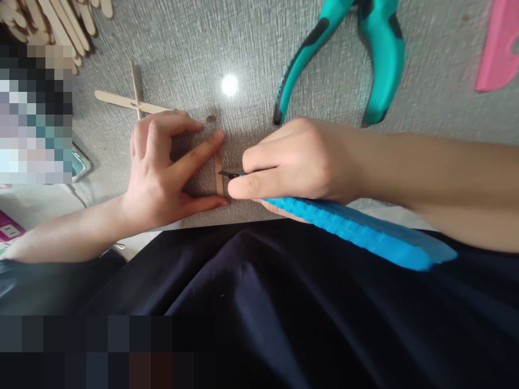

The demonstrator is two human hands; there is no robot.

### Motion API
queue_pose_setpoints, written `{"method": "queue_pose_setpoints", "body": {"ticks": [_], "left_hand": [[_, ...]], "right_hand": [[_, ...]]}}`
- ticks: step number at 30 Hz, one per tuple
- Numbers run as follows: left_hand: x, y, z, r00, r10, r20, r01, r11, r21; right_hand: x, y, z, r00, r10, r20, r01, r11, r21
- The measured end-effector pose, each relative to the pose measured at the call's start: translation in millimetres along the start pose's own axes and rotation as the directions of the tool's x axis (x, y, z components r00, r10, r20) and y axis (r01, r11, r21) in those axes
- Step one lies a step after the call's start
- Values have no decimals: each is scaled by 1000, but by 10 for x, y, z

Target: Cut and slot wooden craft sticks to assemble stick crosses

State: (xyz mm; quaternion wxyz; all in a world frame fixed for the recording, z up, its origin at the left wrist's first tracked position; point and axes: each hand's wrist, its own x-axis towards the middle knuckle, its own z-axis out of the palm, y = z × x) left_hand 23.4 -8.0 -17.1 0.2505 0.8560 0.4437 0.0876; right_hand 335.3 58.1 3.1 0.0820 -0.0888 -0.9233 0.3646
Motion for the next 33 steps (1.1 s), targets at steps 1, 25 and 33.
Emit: {"method": "queue_pose_setpoints", "body": {"ticks": [1,25,33], "left_hand": [[0,0,-3,1000,0,1,0,1000,1],[0,-9,-9,1000,-7,7,7,1000,-3],[0,32,-86,999,39,-32,-36,994,101]], "right_hand": [[2,-1,-5,1000,0,14,0,1000,-11],[15,-24,-4,1000,-1,12,1,1000,12],[68,-102,-38,1000,-5,26,9,990,-141]]}}
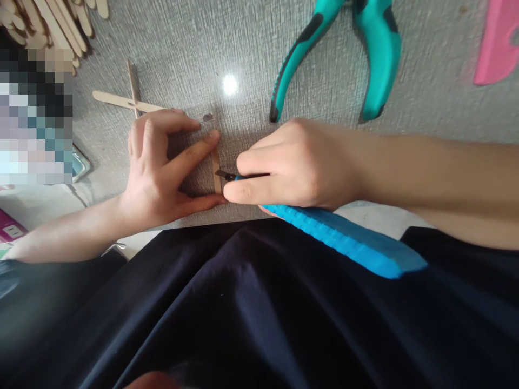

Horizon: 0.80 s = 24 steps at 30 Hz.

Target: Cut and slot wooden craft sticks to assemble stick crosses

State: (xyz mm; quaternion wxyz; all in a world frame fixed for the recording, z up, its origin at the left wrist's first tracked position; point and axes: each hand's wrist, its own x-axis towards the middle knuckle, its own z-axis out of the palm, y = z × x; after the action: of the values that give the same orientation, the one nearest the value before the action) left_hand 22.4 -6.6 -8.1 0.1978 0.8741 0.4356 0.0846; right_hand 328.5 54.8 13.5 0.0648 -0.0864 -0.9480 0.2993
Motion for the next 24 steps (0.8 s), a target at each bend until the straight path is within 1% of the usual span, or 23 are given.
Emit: {"method": "queue_pose_setpoints", "body": {"ticks": [3,5,6,7,8,9,11,12,13,14,15,16,17,18,19,20,21,22,23,24], "left_hand": [[-9,-18,26,996,32,-78,-30,999,15],[-18,-56,69,991,53,-125,-54,998,-11],[-22,-81,91,994,50,-93,-54,998,-46],[-24,-107,112,995,51,-87,-58,995,-86],[-23,-133,129,996,49,-72,-58,990,-127],[-21,-156,143,997,42,-62,-52,985,-163],[-8,-189,158,996,38,-76,-54,972,-228],[1,-196,161,993,48,-104,-74,962,-263],[10,-197,162,984,69,-166,-117,947,-299],[18,-191,162,965,86,-249,-169,926,-336],[23,-178,161,935,88,-344,-221,902,-371],[25,-158,161,897,70,-437,-267,874,-407],[23,-131,159,861,34,-508,-302,838,-455],[18,-97,156,842,-23,-539,-311,795,-520],[11,-59,148,844,-72,-531,-313,738,-597],[3,-18,136,876,-122,-467,-278,663,-695],[-4,23,120,914,-175,-366,-197,598,-777],[-8,63,99,939,-208,-275,-121,549,-827],[-8,97,77,949,-247,-194,-43,512,-858],[-2,126,55,950,-283,-135,17,477,-879]], "right_hand": [[24,-20,44,1000,-13,-25,12,999,-50],[33,-11,129,997,-15,-71,12,999,-43],[35,1,185,993,-15,-121,12,1000,-29],[36,17,244,984,-14,-178,13,1000,-9],[35,36,302,968,-21,-252,22,1000,2],[33,55,353,942,-17,-336,22,1000,10],[28,88,415,931,-21,-363,32,999,23],[26,98,423,927,-31,-374,40,999,16],[25,103,417,922,-50,-385,54,999,0],[27,102,400,909,-75,-410,69,997,-30],[31,95,375,890,-111,-443,88,994,-71],[39,84,346,867,-143,-478,99,988,-116],[50,69,318,846,-166,-508,98,983,-158],[63,52,294,829,-186,-527,96,977,-193],[77,34,275,818,-198,-541,90,972,-219],[93,18,263,811,-202,-548,83,968,-235],[108,3,256,813,-203,-546,78,967,-243],[123,-9,254,821,-202,-534,75,965,-250],[137,-18,255,832,-208,-515,79,962,-261],[150,-26,255,839,-219,-498,87,957,-276]]}}
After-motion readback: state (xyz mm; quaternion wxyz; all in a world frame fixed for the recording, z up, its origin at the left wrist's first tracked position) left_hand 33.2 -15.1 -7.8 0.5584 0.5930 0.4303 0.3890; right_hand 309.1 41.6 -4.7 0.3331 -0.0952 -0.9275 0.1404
